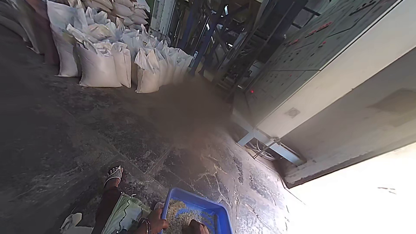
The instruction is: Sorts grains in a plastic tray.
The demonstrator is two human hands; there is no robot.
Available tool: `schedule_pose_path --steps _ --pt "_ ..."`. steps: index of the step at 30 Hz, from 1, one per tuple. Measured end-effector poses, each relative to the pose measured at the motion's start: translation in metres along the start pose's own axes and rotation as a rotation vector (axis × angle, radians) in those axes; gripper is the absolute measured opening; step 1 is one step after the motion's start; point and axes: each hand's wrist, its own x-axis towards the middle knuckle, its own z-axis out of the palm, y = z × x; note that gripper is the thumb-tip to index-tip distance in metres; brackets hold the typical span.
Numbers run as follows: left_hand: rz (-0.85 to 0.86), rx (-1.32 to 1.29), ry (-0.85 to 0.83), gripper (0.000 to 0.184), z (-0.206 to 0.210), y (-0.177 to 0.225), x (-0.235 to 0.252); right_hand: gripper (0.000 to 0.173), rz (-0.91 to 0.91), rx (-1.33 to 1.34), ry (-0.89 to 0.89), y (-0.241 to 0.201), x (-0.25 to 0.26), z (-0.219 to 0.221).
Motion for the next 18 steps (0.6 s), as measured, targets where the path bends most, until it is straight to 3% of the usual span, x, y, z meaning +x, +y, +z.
schedule_pose_path --steps 18 --pt "-0.027 -0.012 -0.005 0.055 -0.0008 -0.0030 0.0078 0.043 0.031 -0.003 -0.092 -0.0040 0.0057 -0.0059"
